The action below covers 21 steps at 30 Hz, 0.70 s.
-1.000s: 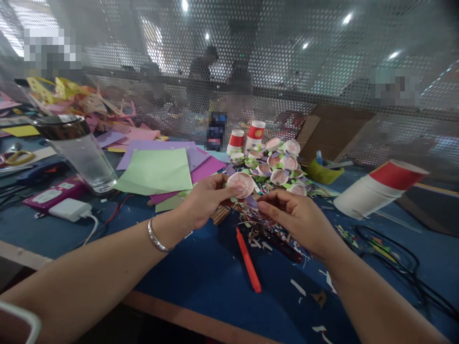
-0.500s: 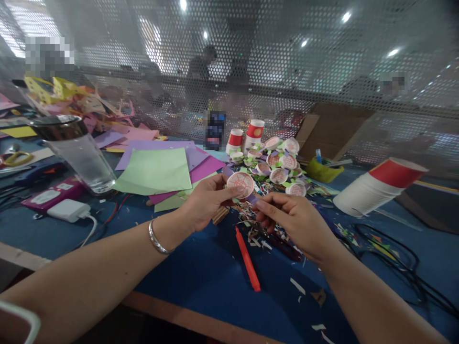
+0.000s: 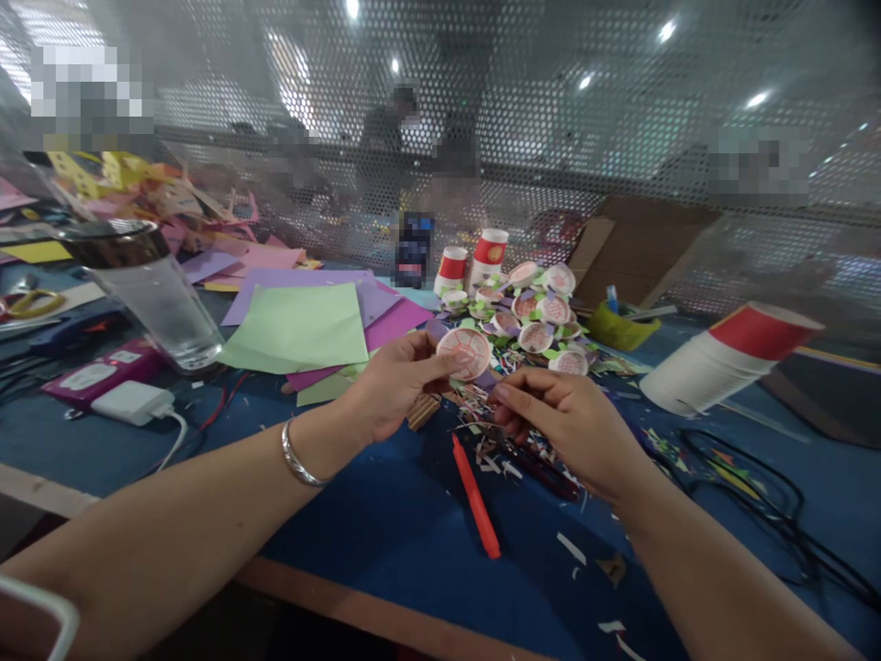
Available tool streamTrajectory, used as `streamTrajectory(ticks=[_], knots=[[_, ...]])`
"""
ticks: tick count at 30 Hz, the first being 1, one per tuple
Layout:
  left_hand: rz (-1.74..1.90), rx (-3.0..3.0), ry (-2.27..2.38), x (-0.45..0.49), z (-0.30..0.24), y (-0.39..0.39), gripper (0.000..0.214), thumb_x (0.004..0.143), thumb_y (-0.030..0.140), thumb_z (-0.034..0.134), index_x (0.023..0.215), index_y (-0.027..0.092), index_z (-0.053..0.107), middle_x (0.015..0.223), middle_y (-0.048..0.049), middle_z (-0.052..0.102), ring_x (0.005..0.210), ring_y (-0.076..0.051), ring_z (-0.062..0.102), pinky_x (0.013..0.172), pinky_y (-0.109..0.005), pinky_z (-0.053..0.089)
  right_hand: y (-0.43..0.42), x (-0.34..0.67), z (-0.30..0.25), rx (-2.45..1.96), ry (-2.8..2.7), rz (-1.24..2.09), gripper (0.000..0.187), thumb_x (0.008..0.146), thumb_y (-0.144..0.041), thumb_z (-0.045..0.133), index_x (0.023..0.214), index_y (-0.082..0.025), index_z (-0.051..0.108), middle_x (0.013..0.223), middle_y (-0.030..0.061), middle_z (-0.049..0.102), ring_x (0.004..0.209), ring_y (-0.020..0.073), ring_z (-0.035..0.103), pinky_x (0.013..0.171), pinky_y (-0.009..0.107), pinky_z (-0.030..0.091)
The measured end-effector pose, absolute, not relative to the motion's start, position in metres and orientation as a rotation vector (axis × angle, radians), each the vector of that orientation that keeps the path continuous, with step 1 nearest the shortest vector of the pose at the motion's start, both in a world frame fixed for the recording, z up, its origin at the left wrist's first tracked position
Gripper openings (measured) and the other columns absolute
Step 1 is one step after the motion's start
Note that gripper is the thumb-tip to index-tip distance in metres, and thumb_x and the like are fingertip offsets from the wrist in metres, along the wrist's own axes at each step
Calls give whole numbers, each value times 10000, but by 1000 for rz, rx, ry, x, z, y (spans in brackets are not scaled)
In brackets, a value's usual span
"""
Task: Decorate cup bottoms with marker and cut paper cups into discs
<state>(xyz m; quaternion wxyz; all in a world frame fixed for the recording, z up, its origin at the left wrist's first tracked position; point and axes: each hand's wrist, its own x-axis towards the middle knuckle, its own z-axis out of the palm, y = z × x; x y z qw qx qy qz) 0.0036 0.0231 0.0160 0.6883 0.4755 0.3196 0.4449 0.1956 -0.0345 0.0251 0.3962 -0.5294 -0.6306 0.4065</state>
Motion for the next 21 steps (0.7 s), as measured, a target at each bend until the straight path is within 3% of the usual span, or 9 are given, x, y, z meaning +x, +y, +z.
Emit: streamTrajectory(ticks=[9, 15, 18, 21], knots=[[949, 1067, 706, 6, 13, 23, 271, 740, 277, 819, 868, 148, 617, 860, -28, 672, 745, -104, 619, 726, -262, 505, -34, 194, 26, -1340, -1634, 1025, 318, 898, -475, 661, 747, -196, 658, 675, 8, 668, 581, 118, 600, 543, 242, 501], [1056, 1028, 882, 9, 6, 19, 469, 767, 298, 788, 1143, 195, 527, 995, -55, 625, 826, -148, 613, 686, -281, 501, -23, 209, 28, -1369, -1469, 914, 358, 816, -522, 748, 738, -177, 695, 679, 23, 679, 587, 125, 612, 534, 245, 503], [1052, 1414, 923, 10, 1, 11, 405, 786, 285, 738, 1130, 178, 552, 1025, -71, 593, 815, -151, 594, 701, -297, 501, -8, 223, 32, -1405, -1337, 808, 347, 756, -511, 802, 743, -173, 723, 678, 27, 683, 545, 115, 587, 495, 241, 479], [957, 1938, 723, 10, -1, 0, 211, 821, 229, 660, 1023, 180, 620, 1010, -66, 604, 753, -134, 590, 704, -301, 508, 15, 238, 42, -1405, -1264, 727, 335, 740, -502, 814, 755, -179, 728, 720, 31, 699, 540, 106, 575, 471, 234, 455]])
